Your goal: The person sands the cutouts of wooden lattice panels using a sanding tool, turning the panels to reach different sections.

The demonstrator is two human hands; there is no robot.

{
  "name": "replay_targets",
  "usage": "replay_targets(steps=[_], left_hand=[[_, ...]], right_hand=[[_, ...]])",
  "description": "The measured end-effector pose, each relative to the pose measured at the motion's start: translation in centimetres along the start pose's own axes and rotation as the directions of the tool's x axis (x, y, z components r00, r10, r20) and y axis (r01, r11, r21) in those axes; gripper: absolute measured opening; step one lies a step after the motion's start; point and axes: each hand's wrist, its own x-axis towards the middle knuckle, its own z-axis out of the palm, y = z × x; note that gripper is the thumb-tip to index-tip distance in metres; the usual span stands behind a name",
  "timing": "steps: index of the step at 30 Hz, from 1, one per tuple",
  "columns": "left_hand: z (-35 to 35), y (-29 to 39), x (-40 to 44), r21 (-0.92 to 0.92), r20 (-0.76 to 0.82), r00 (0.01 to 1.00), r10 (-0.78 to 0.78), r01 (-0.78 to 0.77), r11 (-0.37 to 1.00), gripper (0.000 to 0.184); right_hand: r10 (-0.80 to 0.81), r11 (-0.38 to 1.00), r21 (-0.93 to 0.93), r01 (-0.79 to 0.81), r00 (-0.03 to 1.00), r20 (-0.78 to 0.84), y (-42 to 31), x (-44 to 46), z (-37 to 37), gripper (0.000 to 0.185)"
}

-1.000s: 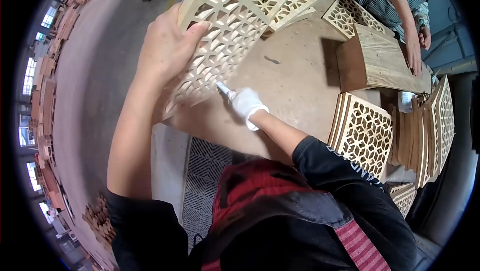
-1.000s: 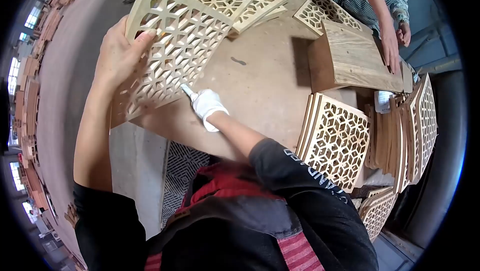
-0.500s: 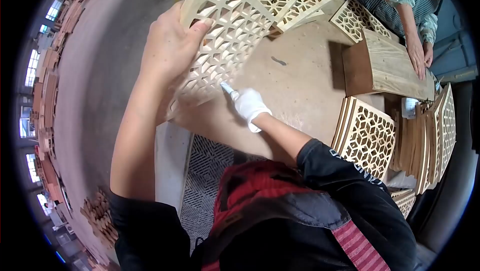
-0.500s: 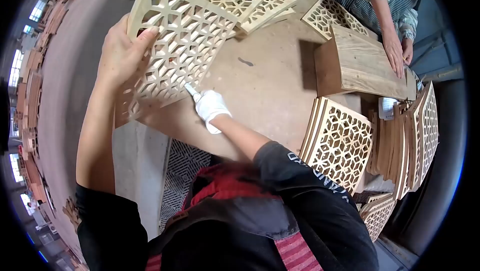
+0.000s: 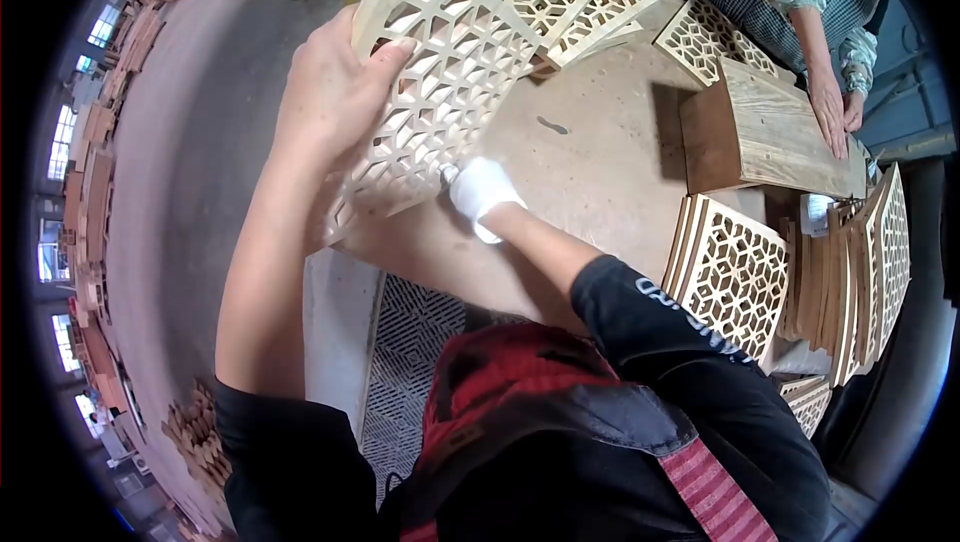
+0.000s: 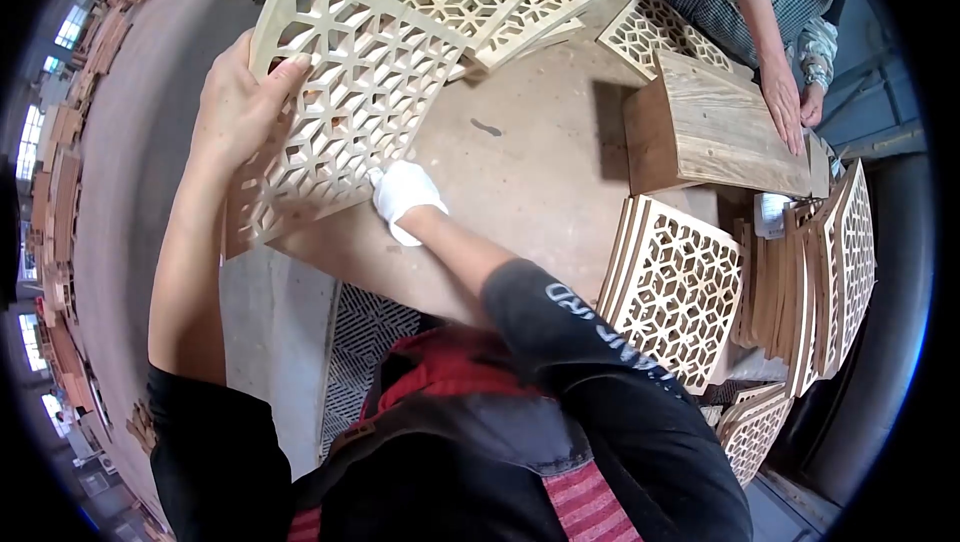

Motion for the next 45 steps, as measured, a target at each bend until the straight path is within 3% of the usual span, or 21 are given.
replay_targets(steps=[2, 3, 6, 7, 9, 10, 11, 14, 18, 19, 23, 27, 30, 32, 35, 40, 42, 43, 45], left_hand=[[0.0, -0.2, 0.0, 0.011, -0.014, 1.0, -0.001, 0.001, 1.0, 0.037], [0.0, -0.2, 0.0, 0.007, -0.012, 1.0, -0.019, 0.019, 1.0, 0.037], [-0.3, -0.4, 0.0, 0.006, -0.023, 0.999, -0.038, 0.038, 0.999, 0.037], [-0.3, -0.6, 0.0, 0.013, -0.029, 0.999, -0.022, 0.022, 1.0, 0.036], [0.1, -0.4, -0.3, -0.012, -0.021, 1.0, 0.002, -0.002, 1.0, 0.035], [0.3, -0.1, -0.4, -0.042, -0.017, 1.0, 0.01, -0.011, 0.999, 0.035], [0.3, -0.1, -0.3, -0.07, -0.017, 1.0, 0.015, -0.016, 0.997, 0.034], [0.3, -0.9, 0.0, -0.045, -0.014, 1.0, 0.022, -0.023, 0.999, 0.035], [-0.3, 0.3, -0.5, -0.102, 0.002, 0.995, -0.098, 0.098, 0.99, 0.033], [-0.2, 0.3, -0.5, -0.082, -0.02, 0.999, -0.042, 0.04, 0.996, 0.033], [0.2, 0.2, -0.3, -0.045, 0.006, 0.999, -0.049, 0.049, 0.998, 0.035], [0.1, -0.5, -0.2, -0.016, -0.027, 1.0, 0.001, -0.002, 1.0, 0.037], [0.0, 0.6, -0.4, -0.059, 0.002, 0.999, -0.054, 0.054, 0.997, 0.038], [0.1, 0.6, -0.2, -0.037, 0.005, 1.0, -0.026, 0.026, 0.999, 0.037], [0.1, 0.0, -0.2, -0.019, 0.011, 0.999, -0.031, 0.031, 0.999, 0.037], [0.0, -0.5, -0.6, -0.03, -0.041, 0.999, -0.028, 0.027, 0.999, 0.037], [-0.1, -0.4, -0.5, -0.033, -0.039, 0.999, -0.03, 0.028, 0.999, 0.037], [-0.2, -0.3, -0.5, -0.021, -0.039, 0.999, -0.037, 0.036, 0.999, 0.037], [-0.5, -0.7, -0.9, -0.012, -0.048, 0.998, -0.032, 0.032, 0.999, 0.037]], right_hand=[[0.03, 0.996, 0.081, -0.022, 0.995, -0.099, 0.4, 0.3, 1.9, 0.041], [0.12, 0.989, 0.089, -0.116, 0.992, -0.04, -0.6, -0.9, 0.7, 0.04], [0.006, 0.999, 0.046, -0.006, 1.0, -0.02, 1.0, -2.0, 0.6, 0.044], [0.131, 0.99, 0.053, -0.132, 0.991, 0.033, 0.1, -1.9, -0.3, 0.042], [0.114, 0.992, 0.054, -0.114, 0.993, 0.002, -0.7, -0.7, -0.3, 0.042], [0.101, 0.994, 0.052, -0.099, 0.995, -0.019, -1.0, 0.0, -0.6, 0.041], [-0.131, 0.99, -0.055, 0.129, 0.991, -0.022, 0.2, 1.1, 0.7, 0.039], [0.081, 0.996, 0.024, -0.081, 0.997, -0.018, -0.8, -1.4, 0.2, 0.034], [0.061, 0.998, 0.031, -0.062, 0.997, 0.055, -0.4, -2.4, -1.0, 0.034], [0.138, 0.99, 0.014, -0.139, 0.987, 0.084, -0.8, -1.4, -0.9, 0.033], [0.044, 0.995, 0.088, -0.041, 0.999, -0.028, -1.4, -0.6, -0.4, 0.039], [0.095, 0.995, 0.023, -0.096, 0.994, 0.049, 0.1, -1.9, -0.6, 0.033], [0.079, 0.997, -0.014, -0.078, 0.992, 0.1, 0.0, -1.1, -0.7, 0.035], [0.083, 0.994, 0.07, -0.083, 0.997, 0.008, -1.1, -0.4, -0.8, 0.039], [0.117, 0.991, 0.063, -0.119, 0.993, 0.02, -1.4, -1.3, -0.6, 0.034], [-0.049, 0.999, -0.008, 0.05, 0.994, 0.102, 0.7, -1.1, -0.1, 0.037], [-0.006, 1.0, 0.007, 0.006, 0.997, 0.075, 0.1, 1.4, 0.3, 0.039], [0.177, 0.978, 0.096, -0.183, 0.982, 0.07, -0.7, 1.3, -0.1, 0.044], [0.145, 0.987, 0.063, -0.149, 0.987, 0.063, -0.1, 0.7, 0.7, 0.039]])
